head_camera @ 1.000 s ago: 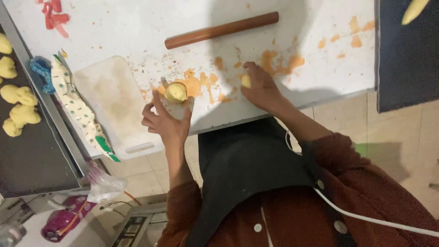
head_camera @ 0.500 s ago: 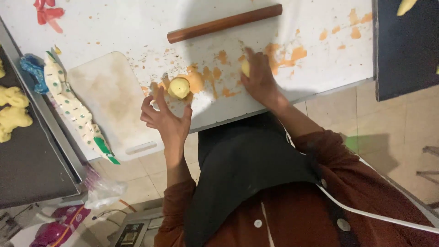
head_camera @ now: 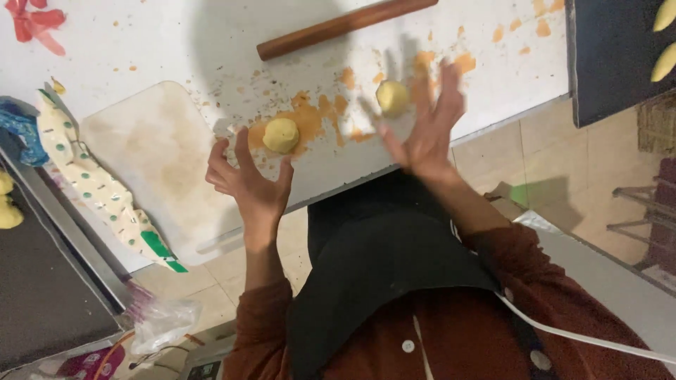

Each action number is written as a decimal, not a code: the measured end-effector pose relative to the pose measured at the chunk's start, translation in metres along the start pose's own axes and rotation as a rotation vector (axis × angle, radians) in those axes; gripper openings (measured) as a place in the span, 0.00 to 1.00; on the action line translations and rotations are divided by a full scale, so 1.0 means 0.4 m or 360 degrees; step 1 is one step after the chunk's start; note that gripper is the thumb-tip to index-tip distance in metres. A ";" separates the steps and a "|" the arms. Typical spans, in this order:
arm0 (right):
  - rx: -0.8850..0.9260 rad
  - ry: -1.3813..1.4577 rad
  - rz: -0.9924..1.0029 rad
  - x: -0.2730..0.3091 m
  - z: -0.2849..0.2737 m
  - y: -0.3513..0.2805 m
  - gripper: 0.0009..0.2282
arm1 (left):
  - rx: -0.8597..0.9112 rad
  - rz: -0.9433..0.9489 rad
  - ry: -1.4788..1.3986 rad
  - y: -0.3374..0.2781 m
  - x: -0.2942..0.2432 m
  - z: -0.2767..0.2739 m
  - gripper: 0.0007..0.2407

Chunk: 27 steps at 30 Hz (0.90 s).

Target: The person is preparing individual dough rolls by flattening small portions of dough with a rolling pin and then rolling them up by hand on a floured surface.

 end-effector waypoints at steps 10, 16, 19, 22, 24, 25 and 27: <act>0.0531 -0.0697 -0.0048 -0.067 0.041 -0.050 0.27 | -0.0145 0.0297 -0.0007 0.103 -0.096 0.012 0.24; 0.1265 -0.0457 0.0233 -0.112 0.028 -0.024 0.29 | 0.0214 0.0504 0.0186 0.285 -0.160 0.192 0.21; 0.0418 -0.0351 0.0004 -0.158 -0.066 0.040 0.23 | 0.0243 0.0879 0.0695 0.322 -0.190 0.299 0.19; 0.0260 -0.0368 0.0068 -0.262 -0.113 0.080 0.14 | -0.0086 0.1034 0.0775 0.288 -0.246 0.288 0.04; 0.0256 -0.0409 0.0181 -0.322 -0.142 0.103 0.21 | 0.0535 0.0840 0.0789 0.254 -0.269 0.319 0.05; 0.0262 -0.0397 0.0188 -0.321 -0.157 0.104 0.21 | 0.0545 0.0833 0.0796 0.206 -0.290 0.307 0.05; 0.0603 -0.0502 0.0132 -0.314 -0.148 0.101 0.10 | 0.0134 0.1046 0.0507 0.105 -0.361 0.232 0.05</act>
Point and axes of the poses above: each hand's wrist, its own y-axis towards the middle knuckle, its own z-axis out of the palm, x = y × z, the point moved 7 cm from there along y, towards the middle knuckle, and after that the axes turned 7 degrees about x, right-handed, at the moved point
